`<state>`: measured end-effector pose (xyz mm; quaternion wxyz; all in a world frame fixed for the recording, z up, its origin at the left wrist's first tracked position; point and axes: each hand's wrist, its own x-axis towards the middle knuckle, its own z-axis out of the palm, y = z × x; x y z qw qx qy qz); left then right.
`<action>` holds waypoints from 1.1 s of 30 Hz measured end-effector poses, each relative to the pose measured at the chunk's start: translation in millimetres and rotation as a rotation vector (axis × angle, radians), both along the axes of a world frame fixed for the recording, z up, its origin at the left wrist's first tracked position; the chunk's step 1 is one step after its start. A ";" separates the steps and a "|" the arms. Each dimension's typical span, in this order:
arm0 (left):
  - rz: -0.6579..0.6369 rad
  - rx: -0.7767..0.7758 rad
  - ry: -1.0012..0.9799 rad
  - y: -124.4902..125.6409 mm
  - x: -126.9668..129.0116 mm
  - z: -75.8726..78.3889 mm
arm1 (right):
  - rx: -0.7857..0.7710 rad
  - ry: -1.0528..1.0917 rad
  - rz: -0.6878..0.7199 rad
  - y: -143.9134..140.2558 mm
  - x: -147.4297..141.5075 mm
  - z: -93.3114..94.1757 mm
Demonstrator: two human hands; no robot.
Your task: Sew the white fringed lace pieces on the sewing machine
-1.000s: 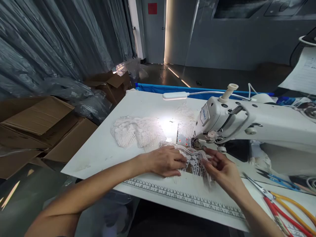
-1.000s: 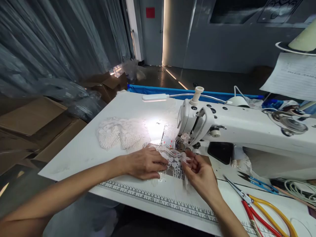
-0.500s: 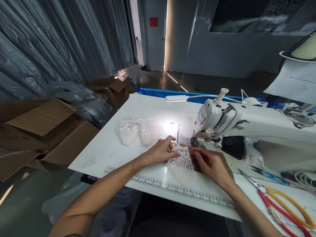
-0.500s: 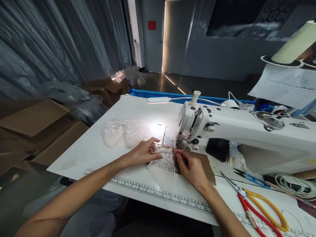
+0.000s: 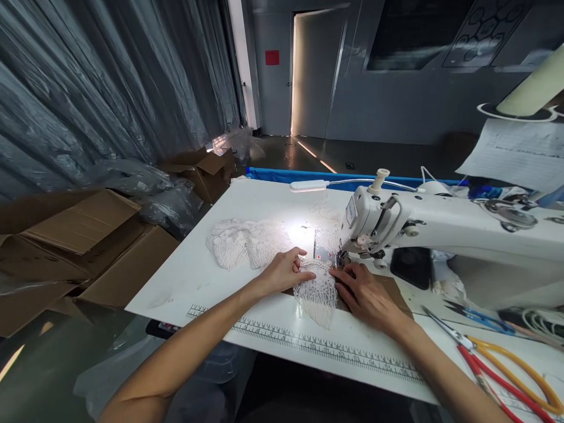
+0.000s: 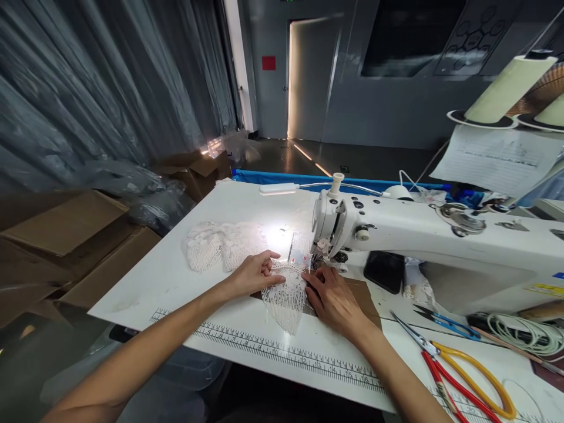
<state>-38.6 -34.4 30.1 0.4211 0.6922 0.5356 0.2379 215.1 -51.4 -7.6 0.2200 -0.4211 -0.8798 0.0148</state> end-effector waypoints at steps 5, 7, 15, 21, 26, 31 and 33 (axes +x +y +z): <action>0.005 0.047 0.010 -3.7 2.1 1.4 | 0.015 0.074 -0.036 -3.3 1.9 -8.4; 0.000 0.048 0.004 -4.2 1.4 2.4 | 0.019 0.093 -0.036 -4.5 2.2 -10.5; -0.008 0.069 0.009 -3.8 0.3 1.3 | -0.151 0.260 -0.063 -3.9 8.1 -10.4; -0.016 0.337 0.029 -8.3 5.3 -7.7 | -0.292 0.731 -0.553 9.0 27.7 -19.9; -0.131 0.695 0.214 -3.6 11.8 -20.3 | -0.332 0.857 -0.614 10.5 28.0 -21.9; -0.388 0.698 0.411 28.5 29.3 -16.7 | -0.376 0.871 -0.621 7.9 26.5 -19.9; -0.426 0.694 0.482 44.8 36.6 -13.1 | -0.392 0.865 -0.622 7.9 27.2 -20.1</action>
